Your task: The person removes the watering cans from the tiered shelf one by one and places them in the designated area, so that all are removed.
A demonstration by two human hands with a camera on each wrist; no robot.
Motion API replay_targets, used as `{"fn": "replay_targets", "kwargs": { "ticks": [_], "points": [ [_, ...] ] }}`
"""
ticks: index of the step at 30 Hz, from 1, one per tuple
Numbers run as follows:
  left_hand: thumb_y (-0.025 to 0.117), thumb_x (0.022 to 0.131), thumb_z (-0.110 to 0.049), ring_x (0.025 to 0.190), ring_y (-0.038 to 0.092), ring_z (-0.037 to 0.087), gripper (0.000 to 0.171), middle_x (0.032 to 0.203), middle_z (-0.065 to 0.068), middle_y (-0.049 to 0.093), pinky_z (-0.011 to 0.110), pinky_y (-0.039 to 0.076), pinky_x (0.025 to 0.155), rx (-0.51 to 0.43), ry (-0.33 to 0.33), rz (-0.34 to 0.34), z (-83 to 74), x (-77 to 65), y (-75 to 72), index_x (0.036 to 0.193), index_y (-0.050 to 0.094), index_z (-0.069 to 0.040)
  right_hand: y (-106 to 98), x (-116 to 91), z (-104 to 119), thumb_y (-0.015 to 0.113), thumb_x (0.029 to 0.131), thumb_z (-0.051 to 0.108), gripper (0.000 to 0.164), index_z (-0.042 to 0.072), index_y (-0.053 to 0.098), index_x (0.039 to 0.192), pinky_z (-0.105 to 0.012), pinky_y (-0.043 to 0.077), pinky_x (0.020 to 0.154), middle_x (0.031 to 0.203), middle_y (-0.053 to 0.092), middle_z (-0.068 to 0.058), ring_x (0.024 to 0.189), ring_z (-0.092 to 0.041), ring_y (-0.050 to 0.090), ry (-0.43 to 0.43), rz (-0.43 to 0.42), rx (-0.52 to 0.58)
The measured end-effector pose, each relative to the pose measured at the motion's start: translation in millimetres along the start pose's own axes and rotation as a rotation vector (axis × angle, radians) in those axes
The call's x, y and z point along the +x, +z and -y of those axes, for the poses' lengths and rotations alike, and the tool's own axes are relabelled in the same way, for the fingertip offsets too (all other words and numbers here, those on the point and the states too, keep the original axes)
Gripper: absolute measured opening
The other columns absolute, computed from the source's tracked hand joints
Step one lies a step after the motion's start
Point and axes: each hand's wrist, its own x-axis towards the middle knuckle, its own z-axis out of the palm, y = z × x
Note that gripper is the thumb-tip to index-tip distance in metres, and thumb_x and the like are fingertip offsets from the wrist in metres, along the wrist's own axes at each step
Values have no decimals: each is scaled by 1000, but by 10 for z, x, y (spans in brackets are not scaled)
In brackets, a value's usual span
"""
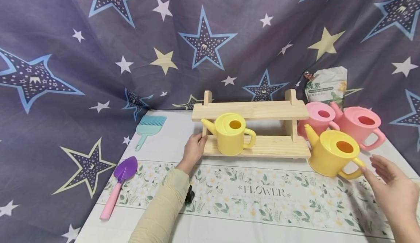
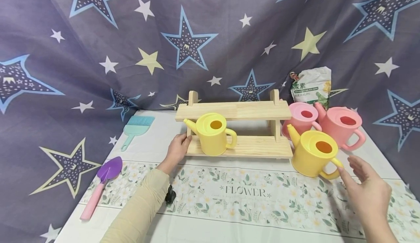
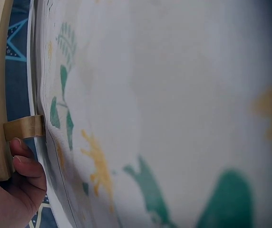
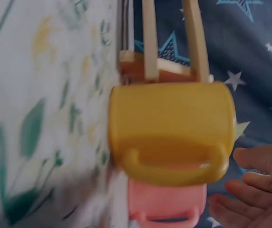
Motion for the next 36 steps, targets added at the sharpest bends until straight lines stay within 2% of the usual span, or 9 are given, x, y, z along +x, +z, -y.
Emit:
{"fn": "replay_targets", "kwargs": {
  "ticks": [1, 5, 7, 10, 16, 19, 25, 31, 36],
  "points": [
    [49, 103, -32, 102, 58, 30, 41, 113, 16, 61, 48, 49, 90, 1, -1, 0, -1, 0, -1, 136, 58, -9, -11, -12, 46, 66, 94, 12, 51, 8, 50, 142, -28, 35, 109, 136, 55, -19, 131, -11, 47, -3, -20, 17],
    [49, 103, -32, 102, 58, 29, 41, 113, 15, 61, 48, 49, 90, 2, -4, 1, -12, -3, -4, 136, 58, -9, -28, -67, 218, 71, 90, 10, 49, 12, 57, 137, -15, 35, 104, 132, 59, -16, 111, 24, 37, -91, -108, 72],
    [49, 103, -31, 103, 58, 29, 41, 113, 15, 61, 47, 49, 91, 1, -6, 1, -15, -7, -8, 136, 58, -9, -19, -97, 295, 72, 88, 8, 49, 12, 59, 135, -10, 35, 101, 129, 61, -17, 102, 29, 35, -158, -127, 104],
    [49, 103, -31, 104, 58, 29, 40, 114, 15, 60, 48, 49, 91, -3, -8, 0, -15, -12, -13, 135, 59, -9, 10, -138, 405, 73, 87, 5, 49, 11, 61, 134, -7, 37, 96, 127, 63, -13, 102, 26, 41, -204, -112, 169],
    [50, 103, -31, 105, 58, 30, 40, 115, 15, 60, 48, 48, 92, -10, -9, 0, 2, -13, -13, 134, 59, -9, 122, -201, 583, 76, 81, -4, 44, 4, 66, 124, -3, 43, 84, 111, 67, 13, 98, 15, 56, -259, -45, 336],
    [50, 103, -32, 107, 57, 30, 40, 118, 16, 60, 49, 48, 93, -15, -10, 1, 4, -9, -11, 135, 59, -9, 186, -233, 658, 77, 80, -5, 44, 3, 67, 122, -3, 44, 82, 107, 65, 19, 96, 13, 58, -294, -7, 380],
    [49, 103, -33, 109, 57, 30, 42, 119, 16, 60, 48, 47, 95, -9, -5, 8, -4, -8, -3, 136, 57, -9, 303, -273, 769, 77, 79, -6, 46, 3, 66, 122, -4, 45, 82, 109, 67, 12, 95, 12, 59, -372, 44, 392],
    [48, 104, -33, 108, 58, 30, 42, 118, 16, 60, 48, 48, 94, -2, 2, 5, -6, -6, -5, 136, 57, -8, 398, -271, 866, 77, 77, -11, 47, 1, 66, 121, -7, 47, 81, 109, 68, 12, 96, 8, 62, -449, 101, 453],
    [48, 104, -34, 107, 57, 30, 42, 117, 15, 60, 47, 48, 94, -1, -6, 9, -2, 0, 0, 136, 57, -9, 455, -271, 938, 76, 79, -7, 45, 2, 66, 122, -8, 47, 83, 112, 70, -4, 98, 5, 62, -478, 149, 464]
  ]
}}
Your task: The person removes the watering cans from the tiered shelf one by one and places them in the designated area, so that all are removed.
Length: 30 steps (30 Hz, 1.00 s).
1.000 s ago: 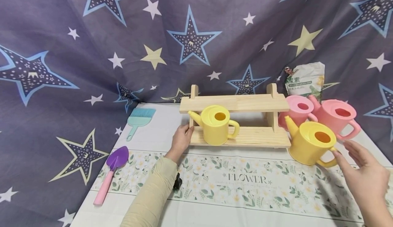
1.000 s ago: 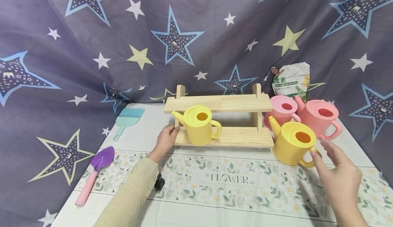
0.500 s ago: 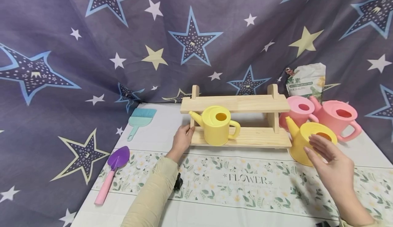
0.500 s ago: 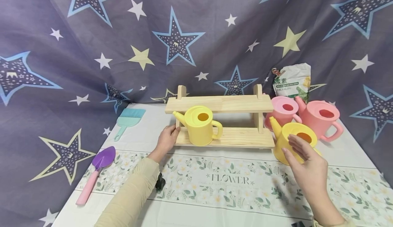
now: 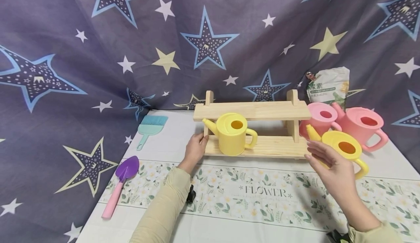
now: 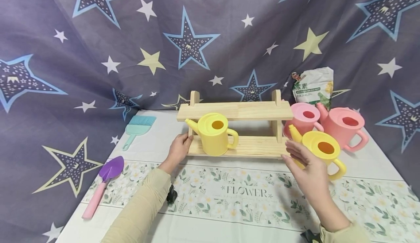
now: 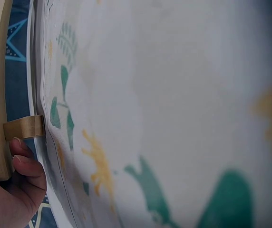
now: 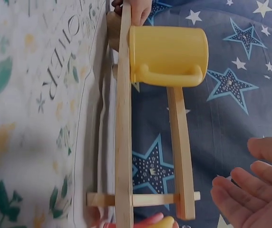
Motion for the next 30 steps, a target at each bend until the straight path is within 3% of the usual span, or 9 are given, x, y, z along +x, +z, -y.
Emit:
{"fn": "replay_targets", "kwargs": {
  "ticks": [6, 16, 23, 30],
  "points": [
    [48, 104, -33, 113, 56, 31, 42, 122, 16, 59, 48, 46, 97, -15, -10, 4, -9, -5, -6, 137, 56, -9, 120, 42, 68, 75, 80, -9, 43, 0, 65, 121, -12, 49, 83, 113, 69, -13, 98, 1, 64, -34, 40, 74],
    [49, 103, -33, 111, 57, 31, 42, 120, 16, 59, 49, 46, 97, -21, -11, -5, 5, -23, -8, 137, 57, -9, 343, 86, 102, 75, 81, -8, 44, -1, 64, 123, -13, 51, 81, 113, 69, -3, 98, -3, 66, -15, 123, 162],
    [50, 103, -31, 113, 56, 33, 40, 121, 17, 59, 50, 45, 98, -30, -14, -7, -12, -39, -15, 136, 58, -9, 504, 121, 68, 74, 84, -2, 39, -3, 63, 122, -12, 50, 81, 115, 67, -18, 98, -4, 66, 4, 181, 155],
    [49, 103, -31, 114, 56, 32, 40, 121, 15, 59, 49, 45, 99, -24, -22, 0, -42, -34, -20, 136, 58, -11, 622, 161, 98, 72, 86, -1, 36, -4, 64, 121, -15, 52, 81, 116, 66, -20, 100, -23, 68, -1, 205, 199]
  ]
}}
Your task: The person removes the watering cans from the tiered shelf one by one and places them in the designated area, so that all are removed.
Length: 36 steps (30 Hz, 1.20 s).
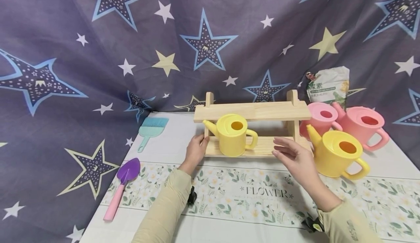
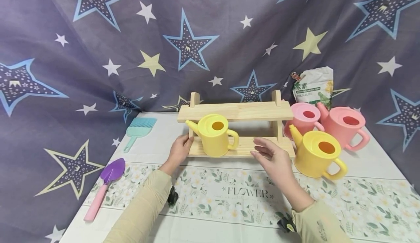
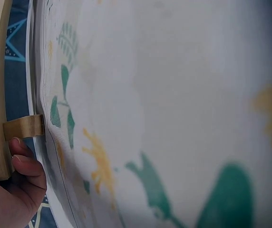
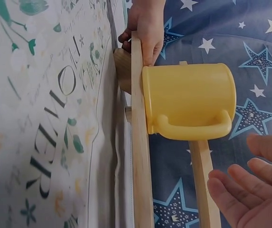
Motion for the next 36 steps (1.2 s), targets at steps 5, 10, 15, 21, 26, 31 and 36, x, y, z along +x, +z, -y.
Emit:
{"fn": "replay_targets", "kwargs": {
  "ticks": [5, 10, 15, 21, 26, 31, 36],
  "points": [
    [48, 104, -32, 117, 55, 32, 40, 123, 15, 59, 49, 44, 100, 5, 7, 7, 6, 5, -1, 137, 57, -10, 86, 44, 5, 72, 87, 3, 36, -3, 63, 122, -14, 52, 80, 118, 66, -19, 101, -34, 66, 24, 17, 23],
    [49, 104, -32, 117, 55, 32, 41, 124, 15, 58, 49, 44, 100, 4, 3, 5, 10, 16, -7, 137, 57, -10, 178, 105, -44, 71, 89, 4, 36, -4, 62, 123, -14, 52, 80, 120, 65, -20, 103, -34, 66, 65, 30, 35],
    [49, 103, -32, 113, 56, 30, 41, 121, 14, 59, 48, 46, 97, 5, -5, 6, 16, 26, 3, 137, 57, -11, 273, 163, -122, 71, 89, 4, 36, -4, 62, 123, -13, 51, 81, 120, 64, -21, 104, -36, 65, 105, 42, 41],
    [49, 103, -33, 112, 57, 30, 41, 121, 14, 59, 48, 46, 97, -2, -16, 6, 17, 22, 8, 137, 56, -11, 387, 216, -185, 70, 89, 1, 39, -3, 60, 126, -14, 51, 82, 123, 63, -22, 105, -37, 65, 129, 65, 52],
    [48, 104, -34, 113, 56, 29, 42, 121, 13, 59, 47, 46, 98, 0, -20, 10, 10, 19, 6, 138, 56, -11, 462, 239, -206, 70, 90, 3, 41, -1, 59, 129, -23, 54, 83, 126, 62, -20, 104, -34, 66, 140, 80, 9],
    [49, 103, -33, 110, 57, 28, 41, 118, 12, 59, 47, 47, 96, 7, -7, 4, 3, 7, 5, 137, 57, -10, 526, 243, -206, 70, 90, 4, 44, 1, 58, 132, -31, 55, 85, 125, 62, -20, 104, -33, 66, 164, 109, -25],
    [49, 103, -33, 109, 57, 29, 41, 117, 13, 60, 47, 47, 96, 9, -2, -2, 7, 4, 1, 136, 57, -10, 564, 244, -194, 69, 91, 6, 41, 4, 59, 131, -31, 55, 86, 127, 62, -17, 106, -31, 65, 189, 101, -57]
  ]
}}
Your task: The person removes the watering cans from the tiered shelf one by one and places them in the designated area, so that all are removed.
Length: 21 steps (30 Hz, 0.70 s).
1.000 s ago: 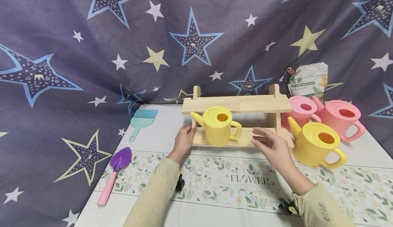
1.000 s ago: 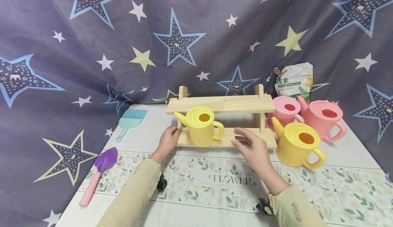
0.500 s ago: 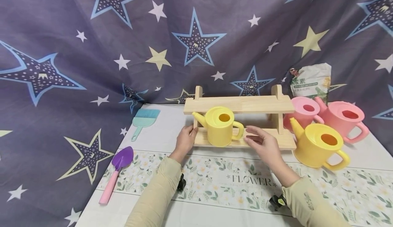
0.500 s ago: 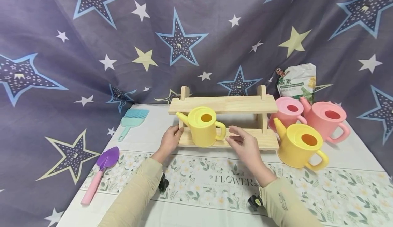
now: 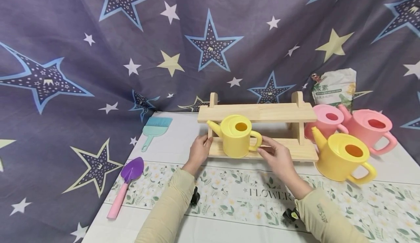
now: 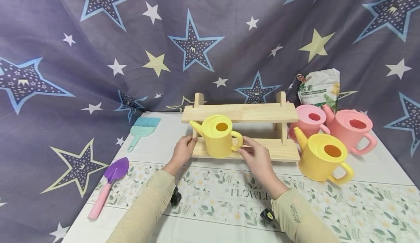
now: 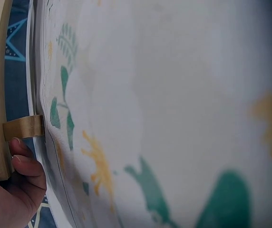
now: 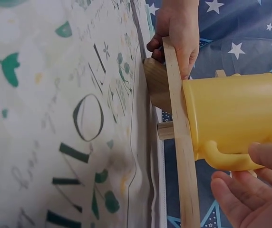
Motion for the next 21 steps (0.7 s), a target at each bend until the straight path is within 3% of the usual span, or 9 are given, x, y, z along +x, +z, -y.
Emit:
{"fn": "replay_targets", "kwargs": {
  "ticks": [10, 21],
  "points": [
    [49, 103, -35, 107, 58, 28, 42, 116, 12, 60, 47, 48, 94, 7, -5, -5, 4, -2, 10, 137, 58, -13, 63, 1, -24, 71, 89, 5, 26, 4, 66, 115, -28, 57, 78, 113, 68, -14, 96, -29, 69, -54, -78, 8],
    [49, 103, -36, 109, 58, 29, 43, 117, 12, 60, 47, 48, 95, 7, -12, 2, 25, 9, 16, 137, 57, -13, 87, -47, -1, 69, 91, 7, 26, 5, 66, 117, -29, 58, 72, 107, 70, -11, 88, -26, 71, -92, -89, -47]
  ]
}}
